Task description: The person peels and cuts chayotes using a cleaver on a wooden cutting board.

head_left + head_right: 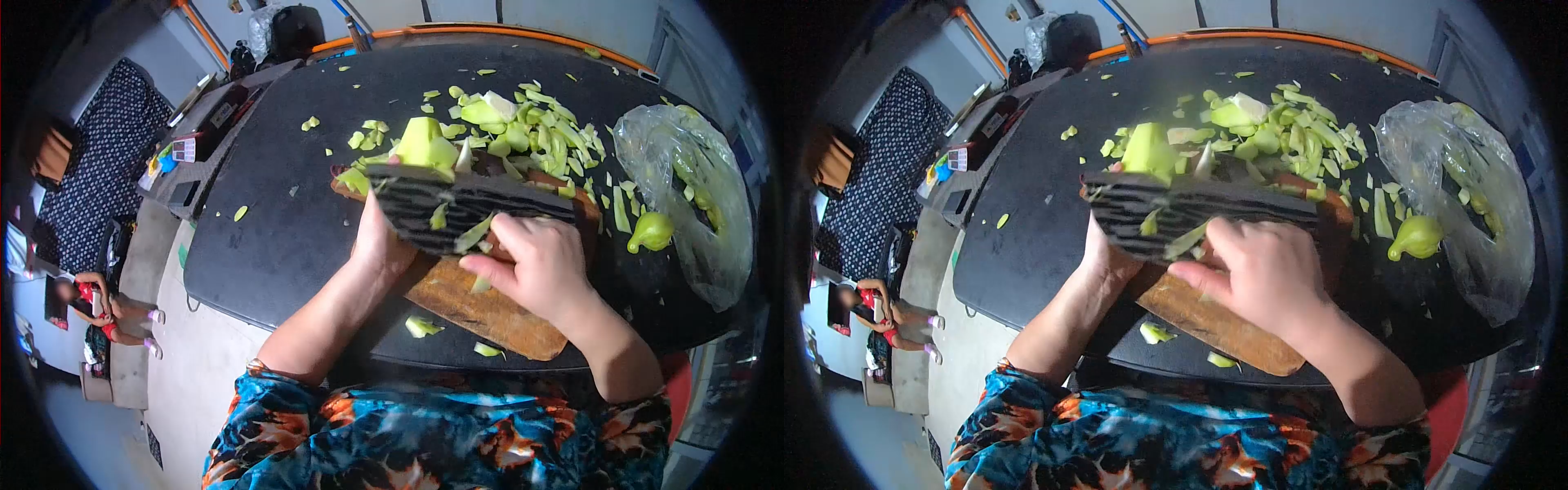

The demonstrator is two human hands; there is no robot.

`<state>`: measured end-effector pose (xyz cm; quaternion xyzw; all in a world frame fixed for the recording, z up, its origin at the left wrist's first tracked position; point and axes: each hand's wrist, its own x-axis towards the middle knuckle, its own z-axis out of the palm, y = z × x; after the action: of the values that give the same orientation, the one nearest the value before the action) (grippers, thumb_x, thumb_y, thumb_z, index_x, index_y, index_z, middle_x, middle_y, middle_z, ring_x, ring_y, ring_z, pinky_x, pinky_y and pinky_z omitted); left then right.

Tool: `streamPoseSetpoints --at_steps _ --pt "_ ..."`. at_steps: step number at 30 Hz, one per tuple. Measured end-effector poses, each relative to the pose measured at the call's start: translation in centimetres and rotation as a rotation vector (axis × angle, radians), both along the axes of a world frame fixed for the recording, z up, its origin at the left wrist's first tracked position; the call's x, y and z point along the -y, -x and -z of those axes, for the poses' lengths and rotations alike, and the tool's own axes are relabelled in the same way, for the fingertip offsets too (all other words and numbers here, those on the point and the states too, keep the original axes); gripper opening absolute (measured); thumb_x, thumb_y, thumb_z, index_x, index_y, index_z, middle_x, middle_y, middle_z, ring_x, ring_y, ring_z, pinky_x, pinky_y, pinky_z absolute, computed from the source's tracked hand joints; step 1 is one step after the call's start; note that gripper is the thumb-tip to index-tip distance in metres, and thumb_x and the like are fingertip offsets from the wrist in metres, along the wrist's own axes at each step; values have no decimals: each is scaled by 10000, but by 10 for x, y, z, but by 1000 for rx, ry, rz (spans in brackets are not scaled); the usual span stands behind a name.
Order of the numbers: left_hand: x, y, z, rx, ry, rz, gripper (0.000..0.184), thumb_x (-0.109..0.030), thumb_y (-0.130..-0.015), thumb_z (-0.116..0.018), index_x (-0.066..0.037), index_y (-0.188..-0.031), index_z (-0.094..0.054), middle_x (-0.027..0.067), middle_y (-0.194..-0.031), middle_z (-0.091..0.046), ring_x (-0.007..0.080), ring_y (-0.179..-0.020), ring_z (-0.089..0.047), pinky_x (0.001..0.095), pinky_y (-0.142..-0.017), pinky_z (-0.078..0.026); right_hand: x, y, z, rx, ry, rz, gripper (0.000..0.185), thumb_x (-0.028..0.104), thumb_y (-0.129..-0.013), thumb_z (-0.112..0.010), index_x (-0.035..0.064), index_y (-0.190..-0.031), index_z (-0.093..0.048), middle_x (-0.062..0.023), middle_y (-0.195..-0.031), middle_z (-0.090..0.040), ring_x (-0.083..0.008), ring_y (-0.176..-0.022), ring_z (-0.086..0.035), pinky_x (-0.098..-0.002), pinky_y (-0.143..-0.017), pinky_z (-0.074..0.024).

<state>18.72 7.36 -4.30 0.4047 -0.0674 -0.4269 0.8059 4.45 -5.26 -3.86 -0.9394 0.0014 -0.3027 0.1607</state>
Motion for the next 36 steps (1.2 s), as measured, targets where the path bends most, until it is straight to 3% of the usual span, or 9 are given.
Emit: streamPoseSetpoints --at_steps 4,8,11,13,17,21,25,29,36 --pt "0 -9 7 8 -18 45 642 -564 -857 -499 -58 -1252 -497 151 -1159 -571 272 -1000 -581 421 -865 -475 -15 0 2 86 89 -116 438 526 -817 -613 121 -692 -502 -42 -511 -537 -206 -471 -595 -350 -442 -458" --pt "1 -5 8 25 -84 -35 567 -523 -865 -502 -75 -1213 -512 119 -1067 -607 256 -938 -620 409 -753 -526 20 -13 9 -1 84 201 492 590 -852 -528 128 -686 -510 -60 -500 -534 -229 -438 -573 -357 -405 -437" --pt "4 6 1 -12 -70 -77 538 -511 -884 -465 -80 -1201 -521 117 -1039 -618 294 -854 -639 384 -650 -528 74 -18 2 -175 -80 565 515 566 -881 -500 81 -728 -577 -92 -571 -595 -287 -539 -611 -410 -523 -473" --pt "0 1 8 16 -32 12 542 -519 -883 -463 -86 -1204 -522 110 -1041 -619 292 -861 -635 373 -647 -520 89 -13 -1 -137 -181 622 518 526 -898 -491 32 -773 -583 -141 -671 -622 -342 -664 -617 -430 -599 -464" --pt "-3 -12 17 -61 90 125 549 -535 -884 -451 -96 -1206 -526 100 -1046 -621 293 -886 -626 357 -637 -507 85 -6 -1 -68 -270 537 491 493 -899 -522 20 -775 -562 -121 -635 -602 -311 -590 -587 -398 -553 -430" --pt "-2 -8 11 81 68 64 585 -514 -893 -479 -91 -1297 -452 124 -1186 -562 294 -1042 -570 406 -834 -465 58 -9 -1 110 -481 277 423 418 -897 -581 17 -768 -540 -92 -587 -552 -208 -515 -526 -326 -512 -398" --pt "0 -7 9 610 -94 58 617 -322 -875 -587 -7 -1350 -350 158 -1263 -501 269 -1138 -523 410 -976 -413 48 -6 -2 112 -457 132 358 346 -883 -627 21 -771 -531 -61 -559 -523 -162 -486 -483 -302 -485 -382" --pt "-2 -7 6 270 21 203 611 -306 -833 -659 7 -1292 -407 157 -1146 -567 251 -1044 -577 365 -931 -451 37 -6 2 40 -398 39 344 356 -864 -639 40 -775 -535 -96 -602 -587 -245 -535 -608 -334 -488 -433" --pt "-7 -10 12 -94 203 377 615 -559 -879 -441 -69 -1247 -501 179 -1025 -603 238 -818 -594 283 -596 -474 58 -21 14 -64 -57 501 360 391 -871 -606 40 -811 -550 -115 -726 -649 -306 -702 -646 -395 -609 -486"
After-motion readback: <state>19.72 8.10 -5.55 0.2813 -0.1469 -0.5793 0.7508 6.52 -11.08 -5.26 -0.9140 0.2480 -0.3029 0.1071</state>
